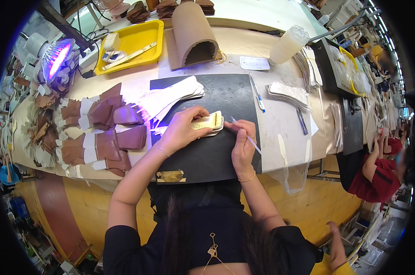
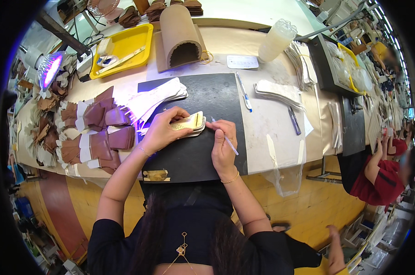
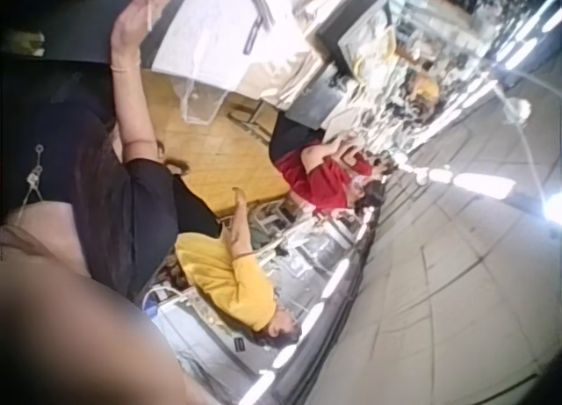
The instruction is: The person repeatedly marks individual fabric pieces with a pen on a workbench, then stacks them. The person handles a stack of white fabric pieces and a stack of brown fabric pieces, using a pen to mark the white pieces one by one.
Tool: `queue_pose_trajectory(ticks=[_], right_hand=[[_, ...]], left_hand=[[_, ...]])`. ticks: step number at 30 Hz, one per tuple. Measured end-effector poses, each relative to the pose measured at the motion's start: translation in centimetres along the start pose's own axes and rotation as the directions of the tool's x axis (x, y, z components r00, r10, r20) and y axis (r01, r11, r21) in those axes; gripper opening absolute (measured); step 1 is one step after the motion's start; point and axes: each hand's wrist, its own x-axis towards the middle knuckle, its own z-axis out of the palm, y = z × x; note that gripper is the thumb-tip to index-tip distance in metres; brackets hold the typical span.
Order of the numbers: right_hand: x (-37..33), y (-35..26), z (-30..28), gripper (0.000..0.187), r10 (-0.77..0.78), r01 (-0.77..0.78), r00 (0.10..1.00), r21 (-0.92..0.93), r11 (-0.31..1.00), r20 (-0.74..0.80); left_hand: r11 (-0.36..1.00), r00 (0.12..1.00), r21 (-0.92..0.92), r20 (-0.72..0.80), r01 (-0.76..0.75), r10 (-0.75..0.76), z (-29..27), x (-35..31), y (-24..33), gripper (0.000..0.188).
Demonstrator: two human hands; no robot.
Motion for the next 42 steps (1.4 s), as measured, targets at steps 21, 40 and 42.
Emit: queue_pose_trajectory(ticks=[21,40,42], right_hand=[[0.2,-0.1,0.3,0.025,-0.112,0.115,0.963,0.003,0.993,0.244],[0.7,-0.7,0.4,0.019,-0.121,0.149,0.985,-0.258,0.955,0.121],[0.7,-0.6,0.2,0.018,-0.090,0.108,0.993,-0.261,0.959,0.079]], left_hand=[[0.915,0.912,0.149,-0.113,-0.376,0.394,-0.4,-1.8,0.2,0.039],[0.788,0.901,0.561,-0.160,-0.252,0.402,-7.4,1.5,0.7,0.026],[0.799,0.894,0.521,-0.139,-0.300,0.426,-5.2,0.8,-0.1,0.021]])
